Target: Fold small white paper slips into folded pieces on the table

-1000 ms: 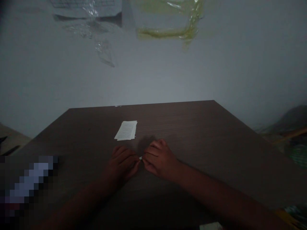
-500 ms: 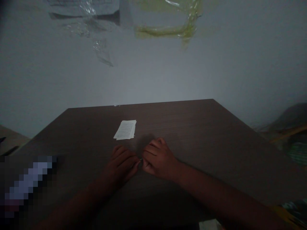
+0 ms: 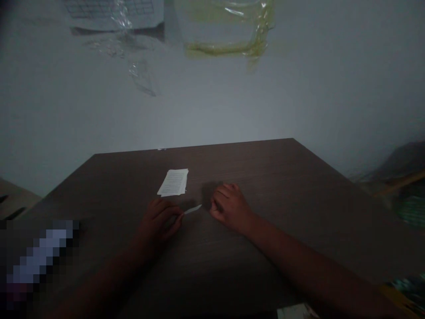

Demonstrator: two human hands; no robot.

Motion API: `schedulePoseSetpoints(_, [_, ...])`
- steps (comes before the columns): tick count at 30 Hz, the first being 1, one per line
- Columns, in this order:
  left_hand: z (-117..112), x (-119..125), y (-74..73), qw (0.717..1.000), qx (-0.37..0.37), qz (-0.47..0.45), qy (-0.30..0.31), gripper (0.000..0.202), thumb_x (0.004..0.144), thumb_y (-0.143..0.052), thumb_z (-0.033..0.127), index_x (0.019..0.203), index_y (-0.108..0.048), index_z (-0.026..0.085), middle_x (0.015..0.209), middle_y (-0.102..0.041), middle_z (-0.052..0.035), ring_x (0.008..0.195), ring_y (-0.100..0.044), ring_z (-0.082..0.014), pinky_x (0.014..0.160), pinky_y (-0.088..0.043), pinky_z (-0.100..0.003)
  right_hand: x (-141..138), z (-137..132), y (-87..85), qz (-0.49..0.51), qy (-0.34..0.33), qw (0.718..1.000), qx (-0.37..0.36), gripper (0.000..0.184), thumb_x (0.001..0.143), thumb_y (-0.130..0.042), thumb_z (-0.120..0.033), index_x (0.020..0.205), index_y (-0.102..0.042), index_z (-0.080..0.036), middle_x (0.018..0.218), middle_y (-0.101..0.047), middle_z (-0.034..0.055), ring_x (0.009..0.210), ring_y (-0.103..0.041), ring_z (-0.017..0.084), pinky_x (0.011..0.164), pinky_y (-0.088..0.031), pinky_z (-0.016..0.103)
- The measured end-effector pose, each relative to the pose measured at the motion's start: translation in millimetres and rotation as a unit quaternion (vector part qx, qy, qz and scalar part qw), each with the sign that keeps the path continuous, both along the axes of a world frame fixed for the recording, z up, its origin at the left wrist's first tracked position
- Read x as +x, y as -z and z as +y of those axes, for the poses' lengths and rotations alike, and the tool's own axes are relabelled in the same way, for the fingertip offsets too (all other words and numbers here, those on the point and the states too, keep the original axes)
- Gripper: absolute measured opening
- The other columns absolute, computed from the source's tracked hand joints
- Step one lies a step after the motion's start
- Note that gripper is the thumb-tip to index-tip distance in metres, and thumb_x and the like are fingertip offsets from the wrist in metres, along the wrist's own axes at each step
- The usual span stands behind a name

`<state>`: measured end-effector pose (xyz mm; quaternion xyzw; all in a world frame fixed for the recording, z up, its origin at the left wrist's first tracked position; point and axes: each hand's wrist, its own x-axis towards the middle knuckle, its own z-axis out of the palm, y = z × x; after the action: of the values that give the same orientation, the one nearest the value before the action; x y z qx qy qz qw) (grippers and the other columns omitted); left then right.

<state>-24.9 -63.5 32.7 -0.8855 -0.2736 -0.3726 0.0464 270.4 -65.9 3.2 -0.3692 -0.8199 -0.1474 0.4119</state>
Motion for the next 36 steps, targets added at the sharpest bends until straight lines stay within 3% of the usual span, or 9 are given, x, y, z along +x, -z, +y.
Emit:
schedulePoseSetpoints(7, [-1,0,3.5,0.999,-0.042,0.010,-0.002,0.019,0.111,-0.069,0.009,0.108,-0.078,0.026,0.101,-0.084,-0.0029,0.095,-0.077,-0.0256,0.096,-0.060,-0.042,0,-10,-4.1,0.015,-0.048,0.998,-0.031,0.017,0.100,-0.070,-0.009,0.101,-0.069,-0.026,0.095,-0.079,0.0029,0.090,-0.072,0.025,0.088,-0.053,0.042])
schedulePoseSetpoints(9, [-2,1,2.4,0.999,-0.046,0.019,0.007,0.019,0.112,-0.069,0.010,0.110,-0.079,0.025,0.102,-0.085,-0.0034,0.096,-0.077,-0.0256,0.095,-0.060,-0.042,-5,-17,-5.2,0.031,-0.068,0.996,-0.052,0.013,0.103,-0.074,-0.017,0.114,-0.073,-0.025,0.108,-0.083,0.0076,0.101,-0.076,0.029,0.094,-0.058,0.046])
schedulePoseSetpoints(12, [-4,2,1.2,0.998,-0.046,0.032,0.022,0.019,0.112,-0.069,0.009,0.109,-0.080,0.025,0.102,-0.085,-0.0033,0.095,-0.077,-0.0248,0.092,-0.061,-0.041,-12,-23,-3.8,0.025,-0.078,0.994,-0.073,0.028,0.109,-0.078,-0.030,0.136,-0.075,-0.022,0.128,-0.084,0.0135,0.118,-0.077,0.034,0.104,-0.061,0.053])
schedulePoseSetpoints(16, [-8,5,0.5,0.997,-0.053,0.045,0.016,0.022,0.108,-0.070,0.005,0.111,-0.080,0.024,0.102,-0.085,-0.0025,0.094,-0.077,-0.0253,0.094,-0.061,-0.042,-18,-24,-0.7,-0.010,-0.105,0.993,-0.055,0.010,0.112,-0.076,-0.019,0.119,-0.080,-0.026,0.112,-0.086,0.0052,0.111,-0.075,0.028,0.100,-0.060,0.047])
schedulePoseSetpoints(22, [-13,11,3.0,0.997,-0.046,0.057,-0.009,0.025,0.097,-0.075,0.002,0.107,-0.077,0.025,0.106,-0.085,-0.0015,0.099,-0.078,-0.0276,0.097,-0.055,-0.046,-28,-29,-6.6,-0.042,-0.089,0.995,-0.024,0.013,0.113,-0.072,-0.018,0.106,-0.081,-0.023,0.103,-0.085,0.0045,0.103,-0.073,0.028,0.092,-0.055,0.048])
schedulePoseSetpoints(31, [-23,23,0.6,0.993,-0.050,0.094,-0.046,0.023,0.086,-0.074,0.005,0.093,-0.065,0.025,0.096,-0.079,-0.0048,0.093,-0.071,-0.0304,0.091,-0.054,-0.049,-38,-32,-7.3,-0.043,-0.115,0.992,0.014,0.012,0.113,-0.073,-0.014,0.115,-0.081,-0.022,0.104,-0.087,0.0033,0.101,-0.073,0.026,0.097,-0.053,0.048])
schedulePoseSetpoints(36, [-16,16,-3.1,0.993,-0.036,0.087,-0.074,0.024,0.083,-0.075,0.006,0.091,-0.064,0.025,0.096,-0.079,-0.0046,0.094,-0.072,-0.0307,0.090,-0.052,-0.048,-29,-31,-11.5,-0.018,-0.111,0.994,0.011,0.015,0.114,-0.069,-0.014,0.114,-0.081,-0.023,0.107,-0.089,0.0047,0.099,-0.075,0.027,0.095,-0.056,0.049])
